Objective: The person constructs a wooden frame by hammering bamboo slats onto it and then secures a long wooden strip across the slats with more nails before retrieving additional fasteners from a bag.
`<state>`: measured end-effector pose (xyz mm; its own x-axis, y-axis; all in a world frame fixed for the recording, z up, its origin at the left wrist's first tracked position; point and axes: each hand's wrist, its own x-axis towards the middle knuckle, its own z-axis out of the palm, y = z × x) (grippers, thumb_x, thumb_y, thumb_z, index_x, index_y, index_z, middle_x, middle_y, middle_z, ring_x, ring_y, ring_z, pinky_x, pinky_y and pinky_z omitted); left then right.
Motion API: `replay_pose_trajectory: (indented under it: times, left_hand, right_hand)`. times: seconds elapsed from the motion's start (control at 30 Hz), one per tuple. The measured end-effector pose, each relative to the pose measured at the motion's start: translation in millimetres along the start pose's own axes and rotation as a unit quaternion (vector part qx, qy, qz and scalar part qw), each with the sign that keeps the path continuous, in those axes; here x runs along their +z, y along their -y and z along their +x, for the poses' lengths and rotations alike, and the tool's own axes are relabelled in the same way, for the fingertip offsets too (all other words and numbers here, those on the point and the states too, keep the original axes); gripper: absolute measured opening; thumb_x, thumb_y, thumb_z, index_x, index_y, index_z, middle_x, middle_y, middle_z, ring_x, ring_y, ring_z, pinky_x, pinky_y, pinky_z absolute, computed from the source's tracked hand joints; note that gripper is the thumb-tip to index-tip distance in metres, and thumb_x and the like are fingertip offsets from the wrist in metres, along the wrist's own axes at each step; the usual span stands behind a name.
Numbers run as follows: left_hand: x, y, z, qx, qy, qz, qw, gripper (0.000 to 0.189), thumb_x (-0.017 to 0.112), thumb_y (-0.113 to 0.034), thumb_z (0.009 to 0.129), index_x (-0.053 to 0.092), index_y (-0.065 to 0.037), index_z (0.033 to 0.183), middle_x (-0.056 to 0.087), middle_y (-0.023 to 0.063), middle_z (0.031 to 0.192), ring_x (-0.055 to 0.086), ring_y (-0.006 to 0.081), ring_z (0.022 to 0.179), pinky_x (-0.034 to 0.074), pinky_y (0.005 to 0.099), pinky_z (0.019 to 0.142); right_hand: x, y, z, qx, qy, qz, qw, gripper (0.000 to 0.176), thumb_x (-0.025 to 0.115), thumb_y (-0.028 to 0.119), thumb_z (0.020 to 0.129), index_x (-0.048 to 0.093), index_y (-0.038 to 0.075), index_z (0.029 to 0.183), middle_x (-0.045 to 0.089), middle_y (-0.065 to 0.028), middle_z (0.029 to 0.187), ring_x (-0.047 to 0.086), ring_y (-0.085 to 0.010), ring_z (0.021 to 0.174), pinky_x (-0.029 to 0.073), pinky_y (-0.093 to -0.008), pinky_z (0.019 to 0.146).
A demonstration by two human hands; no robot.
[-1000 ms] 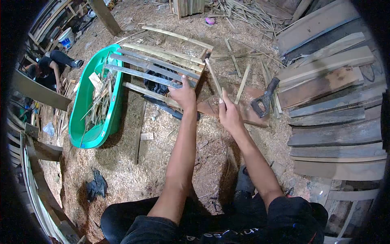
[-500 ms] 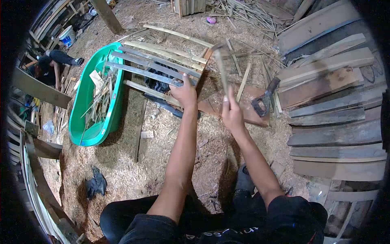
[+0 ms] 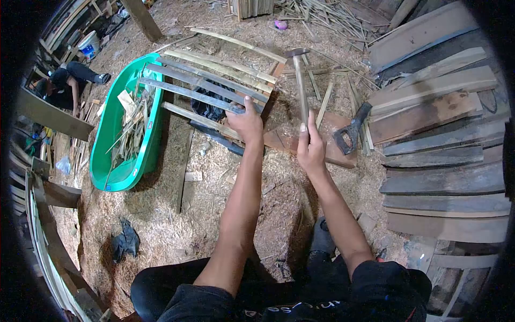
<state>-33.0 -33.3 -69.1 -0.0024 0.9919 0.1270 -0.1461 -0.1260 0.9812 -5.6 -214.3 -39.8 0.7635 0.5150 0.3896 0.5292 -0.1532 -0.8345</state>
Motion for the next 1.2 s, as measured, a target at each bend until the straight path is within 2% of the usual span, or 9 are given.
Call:
replay_pose_trajectory:
  times: [0.17, 0.3, 0.33, 0.47, 0.7, 0.83, 0.97, 1.07, 1.2]
  left_hand:
    - [3, -12, -3, 0.004, 0.007, -0.034, 0.999, 0.037, 0.073, -0.014, 0.09, 0.052, 0.01, 0.11, 0.063, 0.0145, 0.101, 0.062, 0.0211, 0.089, 0.052, 0.0327, 0.076]
    - [-3, -16, -9, -0.024, 0.004, -0.052, 0.998, 0.038, 0.074, -0.013, 0.09, 0.052, 0.01, 0.111, 0.063, 0.0148, 0.102, 0.062, 0.0212, 0.089, 0.052, 0.0325, 0.077]
    - [0, -17, -7, -0.024, 0.005, -0.061, 0.998, 0.038, 0.074, -0.013, 0.09, 0.052, 0.01, 0.111, 0.063, 0.0149, 0.103, 0.062, 0.0212, 0.089, 0.052, 0.0324, 0.077]
    - [3, -4, 4, -0.002, 0.003, -0.036, 0.999, 0.036, 0.073, -0.011, 0.09, 0.052, 0.009, 0.11, 0.063, 0.0146, 0.102, 0.062, 0.0207, 0.088, 0.051, 0.0326, 0.075]
    - [0, -2, 6, -0.02, 0.004, -0.05, 0.999, 0.033, 0.074, -0.01, 0.089, 0.053, 0.007, 0.109, 0.064, 0.013, 0.1, 0.061, 0.0205, 0.087, 0.05, 0.0331, 0.074]
    - [-3, -18, -1, -0.019, -0.004, -0.049, 0.999, 0.033, 0.073, -0.01, 0.089, 0.053, 0.007, 0.109, 0.063, 0.013, 0.1, 0.061, 0.0215, 0.089, 0.05, 0.0342, 0.077]
    - [-1, -3, 5, 0.004, 0.008, -0.015, 1.0, 0.037, 0.074, -0.011, 0.089, 0.051, 0.008, 0.113, 0.063, 0.0136, 0.101, 0.061, 0.0216, 0.09, 0.05, 0.0337, 0.078]
    - [0, -3, 6, -0.033, 0.005, -0.057, 0.998, 0.039, 0.073, -0.015, 0.089, 0.053, 0.008, 0.114, 0.065, 0.0162, 0.104, 0.062, 0.0251, 0.092, 0.05, 0.0364, 0.082]
    - [0, -7, 3, -0.023, -0.001, -0.061, 0.998, 0.039, 0.074, -0.017, 0.089, 0.055, 0.008, 0.112, 0.065, 0.0169, 0.104, 0.062, 0.0265, 0.091, 0.049, 0.038, 0.083]
  right_hand:
    - [-10, -2, 4, 0.082, 0.096, -0.051, 0.991, 0.051, 0.049, 0.01, 0.098, 0.04, -0.003, 0.147, 0.067, -0.0226, 0.093, 0.067, -0.0251, 0.074, 0.052, -0.0346, 0.064]
    - [-5, -2, -8, -0.005, -0.011, -0.007, 1.0, 0.052, 0.049, 0.012, 0.099, 0.038, -0.003, 0.148, 0.068, -0.0252, 0.095, 0.068, -0.0236, 0.075, 0.053, -0.0335, 0.063]
    - [-12, 12, -6, 0.102, 0.085, -0.059, 0.989, 0.052, 0.048, 0.011, 0.098, 0.038, -0.003, 0.147, 0.067, -0.0258, 0.092, 0.068, -0.0238, 0.074, 0.053, -0.0341, 0.063]
    - [-8, -3, 4, 0.018, 0.062, -0.018, 0.998, 0.049, 0.049, 0.014, 0.1, 0.041, 0.0, 0.147, 0.061, -0.0191, 0.076, 0.065, -0.0241, 0.066, 0.05, -0.0365, 0.059]
    - [-17, 14, 10, 0.083, 0.111, -0.088, 0.986, 0.048, 0.049, 0.016, 0.101, 0.042, 0.001, 0.146, 0.061, -0.0165, 0.074, 0.063, -0.0212, 0.062, 0.048, -0.0358, 0.056]
    - [-9, 13, 7, 0.006, -0.017, -0.009, 1.0, 0.05, 0.049, 0.015, 0.1, 0.041, 0.0, 0.147, 0.061, -0.0151, 0.07, 0.063, -0.0207, 0.061, 0.048, -0.037, 0.055]
    - [-25, 20, 21, 0.125, 0.161, -0.127, 0.971, 0.051, 0.05, 0.012, 0.098, 0.041, -0.001, 0.146, 0.062, -0.0185, 0.071, 0.065, -0.0262, 0.061, 0.05, -0.0385, 0.057]
    - [-15, 8, 12, -0.004, 0.023, -0.057, 0.998, 0.05, 0.051, 0.012, 0.097, 0.043, -0.002, 0.144, 0.065, -0.0246, 0.078, 0.068, -0.0291, 0.065, 0.051, -0.0395, 0.059]
    - [-17, 10, 13, 0.081, 0.103, -0.067, 0.989, 0.051, 0.051, 0.011, 0.097, 0.042, -0.003, 0.144, 0.063, -0.0209, 0.076, 0.065, -0.0253, 0.062, 0.049, -0.0362, 0.057]
